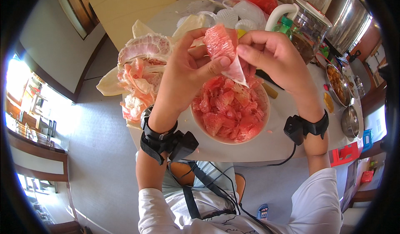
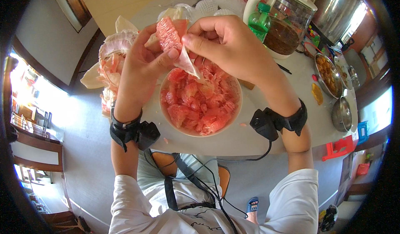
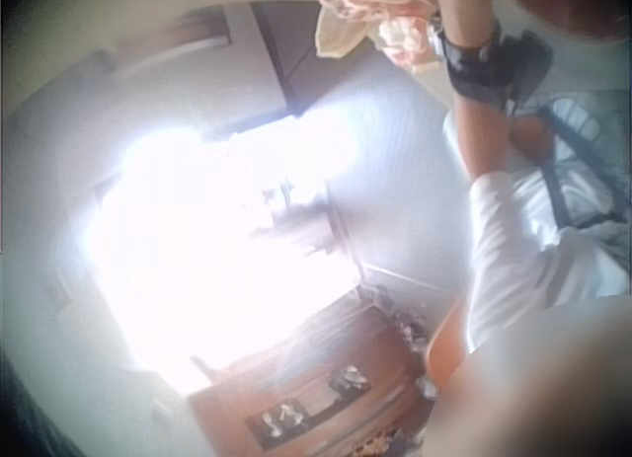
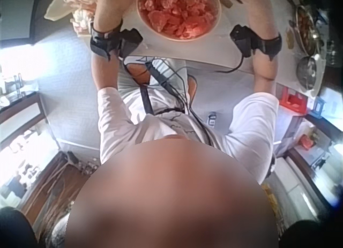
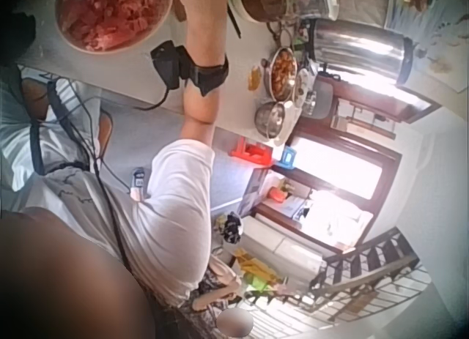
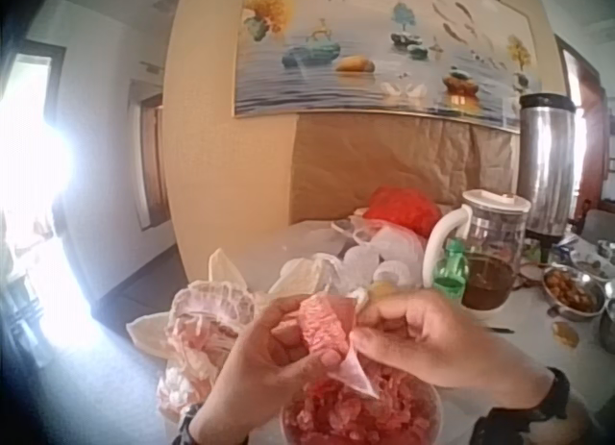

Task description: The person peels a grapefruit by hand, removing the outer rind and separating the inner segments from the white pith. They place the peeled segments into a bowl and occasionally use a knife to trim remaining pith from the fruit.

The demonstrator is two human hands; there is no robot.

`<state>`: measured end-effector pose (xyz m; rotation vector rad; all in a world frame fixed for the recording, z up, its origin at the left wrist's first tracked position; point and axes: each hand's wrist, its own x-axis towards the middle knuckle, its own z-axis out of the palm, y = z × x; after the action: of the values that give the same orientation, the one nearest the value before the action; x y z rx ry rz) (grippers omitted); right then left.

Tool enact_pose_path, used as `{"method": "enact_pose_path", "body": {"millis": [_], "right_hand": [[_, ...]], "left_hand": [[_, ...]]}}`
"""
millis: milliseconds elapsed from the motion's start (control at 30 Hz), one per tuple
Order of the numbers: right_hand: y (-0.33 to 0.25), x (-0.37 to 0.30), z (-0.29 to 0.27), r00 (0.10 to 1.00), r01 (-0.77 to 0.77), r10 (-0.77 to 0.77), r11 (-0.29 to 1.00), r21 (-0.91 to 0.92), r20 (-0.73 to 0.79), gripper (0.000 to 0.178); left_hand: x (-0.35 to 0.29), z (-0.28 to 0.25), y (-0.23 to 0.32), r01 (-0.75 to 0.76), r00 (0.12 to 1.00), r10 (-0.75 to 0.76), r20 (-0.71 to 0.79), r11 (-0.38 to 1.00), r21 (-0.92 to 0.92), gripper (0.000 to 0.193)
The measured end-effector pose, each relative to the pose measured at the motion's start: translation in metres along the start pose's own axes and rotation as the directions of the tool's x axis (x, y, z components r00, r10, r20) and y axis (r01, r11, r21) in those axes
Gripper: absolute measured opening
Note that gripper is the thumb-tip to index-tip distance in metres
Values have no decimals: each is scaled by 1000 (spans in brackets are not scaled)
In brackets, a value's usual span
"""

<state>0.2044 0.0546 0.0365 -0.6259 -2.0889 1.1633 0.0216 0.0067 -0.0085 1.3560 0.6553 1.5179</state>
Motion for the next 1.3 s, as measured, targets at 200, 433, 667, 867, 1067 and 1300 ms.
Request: {"method": "enact_pose_path", "body": {"millis": [200, 433, 667, 867, 1067, 1300], "right_hand": [[-5, -3, -4, 996, -91, 91, 993, -70, 6, 19], [-7, -3, -3, 981, -196, 194, 973, -120, -31, 19], [-6, -2, -3, 981, -189, 192, 970, -152, 5, 13], [-8, -3, 0, 976, -218, 217, 975, 41, 25, 13], [-4, -1, -1, 971, -236, 220, 951, 200, 99, 10], [3, 0, -3, 958, -246, 157, 877, 412, 239, 13]], "left_hand": [[1, 0, -2, -65, 996, 75, -56, 986, 152, 53], [1, 2, -4, -87, 988, 118, -98, 957, 277, 51], [0, 0, -5, -102, 989, 128, -74, 951, 293, 52], [-1, -2, -3, -76, 996, 86, -38, 974, 215, 49], [-1, -5, 0, -24, 999, 23, 45, 1000, 10, 47], [0, -10, -1, 6, 991, 20, 132, 982, -188, 51]]}}
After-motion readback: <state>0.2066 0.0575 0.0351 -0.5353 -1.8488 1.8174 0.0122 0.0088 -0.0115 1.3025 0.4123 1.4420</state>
